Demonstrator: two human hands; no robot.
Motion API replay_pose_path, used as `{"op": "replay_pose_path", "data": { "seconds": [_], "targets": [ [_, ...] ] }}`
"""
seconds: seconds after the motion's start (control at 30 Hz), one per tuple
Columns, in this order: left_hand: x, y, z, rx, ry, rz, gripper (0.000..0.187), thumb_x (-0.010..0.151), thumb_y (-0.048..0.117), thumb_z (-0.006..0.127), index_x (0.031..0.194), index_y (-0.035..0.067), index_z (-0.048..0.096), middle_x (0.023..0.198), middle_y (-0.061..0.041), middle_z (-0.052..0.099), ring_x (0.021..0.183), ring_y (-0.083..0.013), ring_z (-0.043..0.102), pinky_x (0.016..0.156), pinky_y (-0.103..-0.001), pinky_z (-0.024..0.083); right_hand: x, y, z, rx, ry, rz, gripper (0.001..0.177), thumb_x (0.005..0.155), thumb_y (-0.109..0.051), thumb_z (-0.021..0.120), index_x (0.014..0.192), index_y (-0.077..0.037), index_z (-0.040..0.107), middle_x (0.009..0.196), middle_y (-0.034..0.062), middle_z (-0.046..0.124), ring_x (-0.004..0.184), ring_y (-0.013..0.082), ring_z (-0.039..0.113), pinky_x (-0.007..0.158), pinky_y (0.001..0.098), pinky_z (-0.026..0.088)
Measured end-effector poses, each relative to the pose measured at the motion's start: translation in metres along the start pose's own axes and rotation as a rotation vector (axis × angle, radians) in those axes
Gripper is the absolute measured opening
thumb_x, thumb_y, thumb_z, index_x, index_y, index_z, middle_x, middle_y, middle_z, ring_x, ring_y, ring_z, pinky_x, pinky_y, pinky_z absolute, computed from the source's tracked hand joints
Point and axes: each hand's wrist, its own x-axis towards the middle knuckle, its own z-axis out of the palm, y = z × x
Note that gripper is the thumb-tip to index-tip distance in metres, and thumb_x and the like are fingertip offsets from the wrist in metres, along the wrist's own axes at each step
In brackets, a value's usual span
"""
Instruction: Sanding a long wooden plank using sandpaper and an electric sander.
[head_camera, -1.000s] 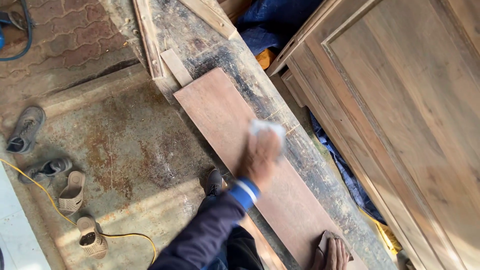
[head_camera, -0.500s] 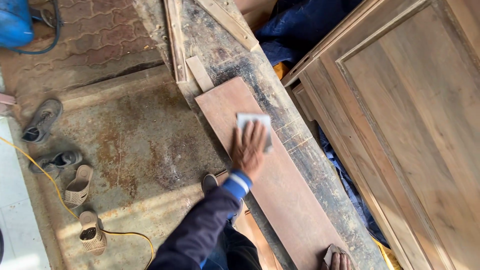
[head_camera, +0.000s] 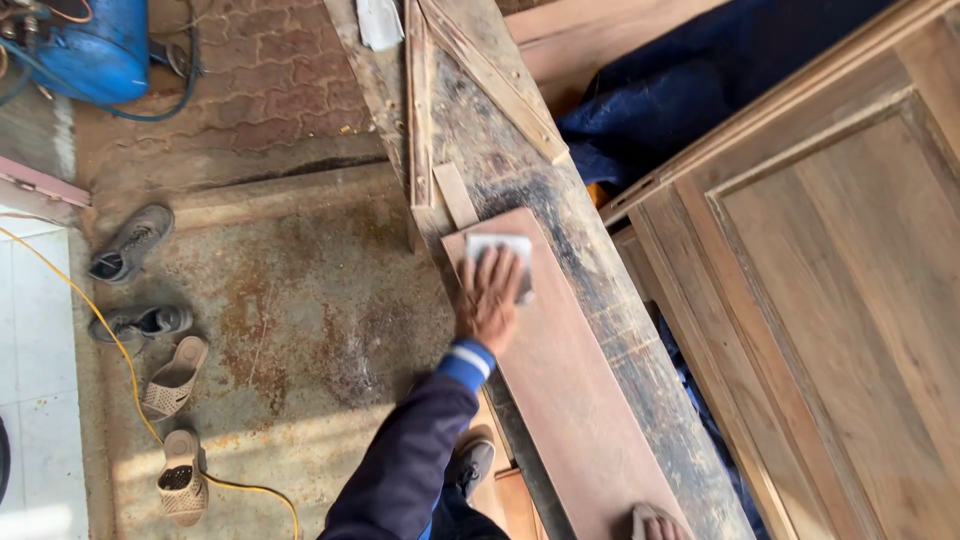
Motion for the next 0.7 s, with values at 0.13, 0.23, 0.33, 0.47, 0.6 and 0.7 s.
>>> {"op": "replay_pose_path", "data": {
  "seconds": [0.13, 0.23, 0.33, 0.47, 0.6, 0.7],
  "targets": [
    [-0.018, 0.024, -0.035, 0.184, -0.196, -0.056, 0.060, 0.091, 0.012, 0.058, 0.149, 0.006, 0.043, 0.161, -0.018, 0.037, 0.148, -0.0366, 0.037, 0.123, -0.057, 0.022, 0.140, -0.027, 0.028, 0.033, -0.032, -0.041, 0.041, 0.086, -0.014, 0.068, 0.125, -0.003, 0.067, 0.125, 0.0218, 0.069, 0.119, 0.0390, 0.068, 0.101, 0.0460, 0.053],
    [-0.110, 0.062, -0.023, -0.524, -0.143, 0.014, 0.053, 0.108, 0.006, 0.050, 0.161, 0.006, 0.042, 0.171, -0.017, 0.040, 0.160, -0.0343, 0.036, 0.134, -0.056, 0.019, 0.283, -0.150, -0.011, 0.057, -0.051, -0.042, 0.041, 0.085, -0.013, 0.068, 0.125, -0.003, 0.067, 0.125, 0.0217, 0.069, 0.119, 0.0386, 0.068, 0.101, 0.0455, 0.053],
    [-0.142, 0.085, -0.027, -0.257, -0.346, 0.411, 0.061, 0.106, 0.029, 0.050, 0.160, 0.002, 0.043, 0.170, -0.022, 0.038, 0.158, -0.0385, 0.034, 0.132, -0.055, 0.018, 0.412, -0.234, -0.044, 0.204, -0.215, 0.358, 0.038, 0.096, -0.004, 0.059, 0.134, -0.007, 0.065, 0.137, 0.0149, 0.067, 0.128, 0.0305, 0.065, 0.102, 0.0355, 0.054],
    [-0.169, 0.088, 0.013, -0.214, -0.295, 0.495, 0.054, 0.101, 0.042, 0.048, 0.144, 0.009, 0.056, 0.150, -0.016, 0.053, 0.149, -0.0359, 0.044, 0.131, -0.059, 0.029, 0.476, -0.275, 0.014, 0.173, -0.344, -0.193, 0.043, 0.092, -0.001, 0.057, 0.134, -0.007, 0.063, 0.143, 0.0137, 0.062, 0.139, 0.0300, 0.053, 0.115, 0.0398, 0.043],
    [-0.219, 0.098, 0.118, -0.075, 0.154, 0.503, 0.047, 0.108, 0.045, 0.043, 0.140, 0.017, 0.063, 0.142, -0.009, 0.058, 0.144, -0.0310, 0.046, 0.129, -0.055, 0.032, 0.486, -0.283, 0.090, -0.047, -0.341, -0.503, 0.046, 0.098, -0.006, 0.057, 0.144, -0.016, 0.057, 0.154, 0.0086, 0.052, 0.148, 0.0273, 0.045, 0.125, 0.0427, 0.033],
    [-0.216, 0.095, 0.093, -0.237, -0.238, 0.572, 0.031, 0.117, 0.037, 0.047, 0.128, 0.011, 0.062, 0.121, -0.015, 0.058, 0.142, -0.0420, 0.050, 0.134, -0.063, 0.032, 0.557, -0.312, 0.120, 0.083, -0.389, -0.326, 0.050, 0.099, -0.009, 0.058, 0.149, -0.006, 0.054, 0.157, 0.0162, 0.048, 0.148, 0.0310, 0.041, 0.125, 0.0440, 0.030]
  ]
}}
